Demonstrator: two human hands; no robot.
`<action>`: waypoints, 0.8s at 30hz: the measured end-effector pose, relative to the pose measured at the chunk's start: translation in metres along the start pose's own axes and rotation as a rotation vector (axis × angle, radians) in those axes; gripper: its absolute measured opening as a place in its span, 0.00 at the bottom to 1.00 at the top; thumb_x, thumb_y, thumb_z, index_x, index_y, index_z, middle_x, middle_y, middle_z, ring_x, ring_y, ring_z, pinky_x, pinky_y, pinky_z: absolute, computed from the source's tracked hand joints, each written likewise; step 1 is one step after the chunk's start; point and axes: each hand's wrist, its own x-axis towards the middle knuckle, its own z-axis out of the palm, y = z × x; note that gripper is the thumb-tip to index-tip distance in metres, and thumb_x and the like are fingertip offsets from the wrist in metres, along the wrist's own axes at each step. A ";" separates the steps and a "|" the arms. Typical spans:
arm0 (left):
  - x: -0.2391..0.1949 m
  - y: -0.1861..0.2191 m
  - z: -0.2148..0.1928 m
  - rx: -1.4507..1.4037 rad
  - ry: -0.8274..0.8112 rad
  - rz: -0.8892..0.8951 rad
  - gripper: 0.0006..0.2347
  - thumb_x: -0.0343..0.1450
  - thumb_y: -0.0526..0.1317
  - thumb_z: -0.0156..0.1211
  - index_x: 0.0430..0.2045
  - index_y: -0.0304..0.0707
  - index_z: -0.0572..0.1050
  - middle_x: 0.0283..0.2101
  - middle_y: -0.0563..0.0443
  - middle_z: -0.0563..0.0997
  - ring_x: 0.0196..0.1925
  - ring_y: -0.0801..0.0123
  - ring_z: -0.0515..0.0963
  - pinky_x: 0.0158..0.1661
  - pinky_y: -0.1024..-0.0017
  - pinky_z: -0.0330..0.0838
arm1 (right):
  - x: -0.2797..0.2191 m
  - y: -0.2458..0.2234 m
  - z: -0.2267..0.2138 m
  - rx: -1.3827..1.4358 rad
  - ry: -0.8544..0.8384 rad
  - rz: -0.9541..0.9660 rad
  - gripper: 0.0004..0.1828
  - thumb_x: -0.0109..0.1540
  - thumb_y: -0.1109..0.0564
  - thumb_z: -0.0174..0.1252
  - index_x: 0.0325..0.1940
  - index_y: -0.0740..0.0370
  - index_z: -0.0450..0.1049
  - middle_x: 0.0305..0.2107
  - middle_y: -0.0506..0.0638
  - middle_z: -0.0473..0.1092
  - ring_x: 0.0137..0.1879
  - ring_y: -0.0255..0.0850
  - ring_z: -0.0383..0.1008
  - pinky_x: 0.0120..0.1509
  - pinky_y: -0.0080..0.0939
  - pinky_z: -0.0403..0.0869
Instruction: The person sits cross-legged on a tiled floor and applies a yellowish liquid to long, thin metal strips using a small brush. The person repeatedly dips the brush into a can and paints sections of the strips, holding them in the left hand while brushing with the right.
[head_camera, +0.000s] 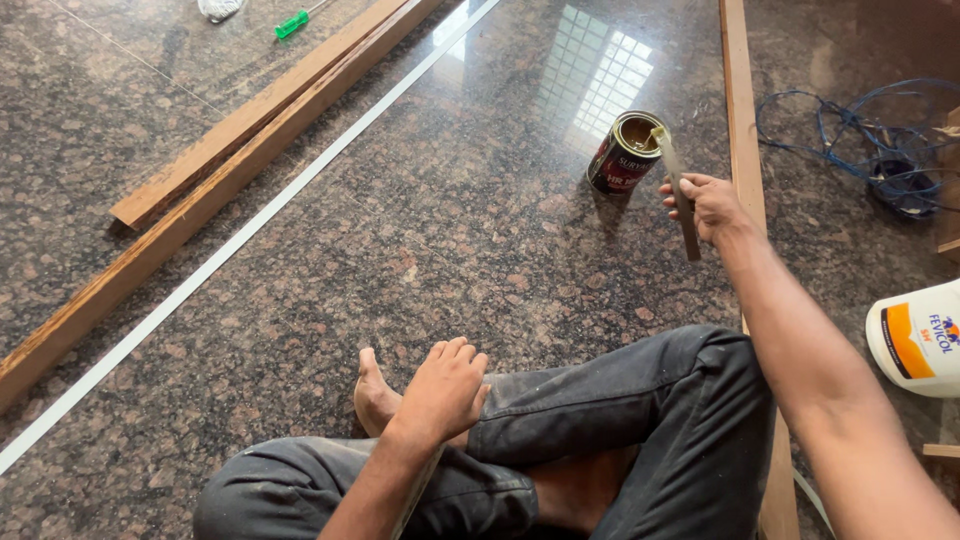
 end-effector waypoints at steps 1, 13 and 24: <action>0.000 0.000 0.000 -0.002 -0.006 -0.002 0.12 0.66 0.41 0.64 0.37 0.31 0.76 0.43 0.40 0.77 0.56 0.50 0.71 0.58 0.57 0.62 | 0.001 0.002 -0.001 0.014 0.019 -0.002 0.15 0.71 0.60 0.45 0.59 0.64 0.72 0.40 0.52 0.77 0.39 0.38 0.76 0.41 0.39 0.76; -0.001 0.001 0.002 0.011 0.012 0.001 0.12 0.66 0.42 0.64 0.35 0.31 0.76 0.42 0.40 0.77 0.55 0.51 0.72 0.56 0.58 0.63 | 0.032 0.021 -0.022 0.007 0.135 -0.016 0.11 0.70 0.55 0.56 0.51 0.64 0.78 0.32 0.47 0.74 0.33 0.36 0.72 0.33 0.37 0.73; -0.002 0.001 0.001 0.026 0.047 0.013 0.12 0.66 0.43 0.64 0.34 0.32 0.76 0.41 0.40 0.77 0.54 0.51 0.72 0.56 0.58 0.63 | 0.020 0.006 -0.009 -0.161 0.162 -0.025 0.10 0.69 0.53 0.59 0.45 0.61 0.80 0.29 0.47 0.73 0.28 0.34 0.68 0.28 0.35 0.67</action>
